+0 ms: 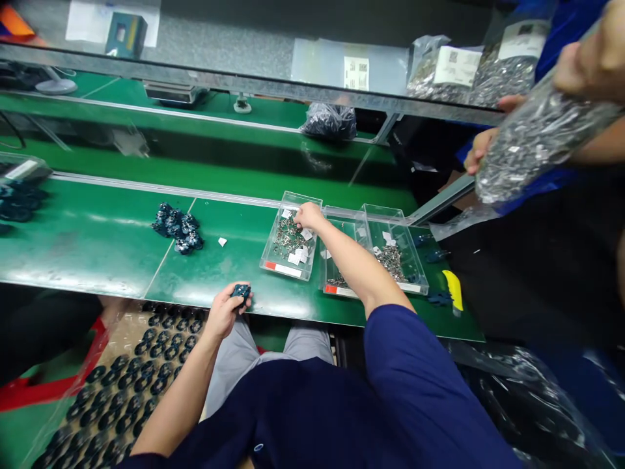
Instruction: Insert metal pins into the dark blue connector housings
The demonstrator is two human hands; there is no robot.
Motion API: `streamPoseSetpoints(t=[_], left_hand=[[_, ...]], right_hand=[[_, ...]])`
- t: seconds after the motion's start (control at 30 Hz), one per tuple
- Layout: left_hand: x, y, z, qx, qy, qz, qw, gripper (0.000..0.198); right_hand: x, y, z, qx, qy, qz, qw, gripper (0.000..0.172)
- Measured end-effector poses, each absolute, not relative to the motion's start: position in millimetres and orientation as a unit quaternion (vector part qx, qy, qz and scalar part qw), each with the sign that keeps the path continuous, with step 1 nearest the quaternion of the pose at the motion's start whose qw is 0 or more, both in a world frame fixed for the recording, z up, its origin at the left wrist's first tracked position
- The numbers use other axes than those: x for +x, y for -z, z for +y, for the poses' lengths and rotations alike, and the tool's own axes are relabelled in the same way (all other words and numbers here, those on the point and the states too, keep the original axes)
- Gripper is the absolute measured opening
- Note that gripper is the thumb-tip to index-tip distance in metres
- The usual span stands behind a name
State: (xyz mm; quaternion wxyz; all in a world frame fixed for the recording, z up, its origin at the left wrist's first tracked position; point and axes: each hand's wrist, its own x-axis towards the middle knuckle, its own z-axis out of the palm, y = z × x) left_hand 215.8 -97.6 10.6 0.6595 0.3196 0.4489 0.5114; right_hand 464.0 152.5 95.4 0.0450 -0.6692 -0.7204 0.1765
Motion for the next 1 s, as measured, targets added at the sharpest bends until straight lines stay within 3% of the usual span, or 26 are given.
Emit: streamPoseSetpoints(t=[0.17, 0.3, 0.47, 0.77, 1.0], left_hand=[[227.3, -43.5, -92.4, 0.272, -0.572, 0.382, 0.673, 0.038], [239.7, -59.9, -97.0, 0.263, -0.584, 0.312, 0.702, 0.041], [255.7, -62.7, -116.1, 0.304, -0.572, 0.363, 0.67, 0.055], [268.3, -61.7, -136.0, 0.323, -0.575, 0.399, 0.636, 0.05], [278.7, -64.2, -140.0, 0.311, -0.559, 0.405, 0.654, 0.049]], right_hand=[[446.8, -107.7, 46.0, -0.536, -0.48, -0.623, 0.307, 0.022], [424.9, -103.2, -41.6, -0.446, -0.608, -0.56, 0.344, 0.037], [408.0, -96.3, -92.4, -0.435, -0.609, -0.538, 0.388, 0.038], [421.5, -95.8, -113.0, -0.432, -0.601, -0.57, 0.358, 0.037], [436.8, -90.5, -127.8, -0.411, -0.526, -0.638, 0.384, 0.021]])
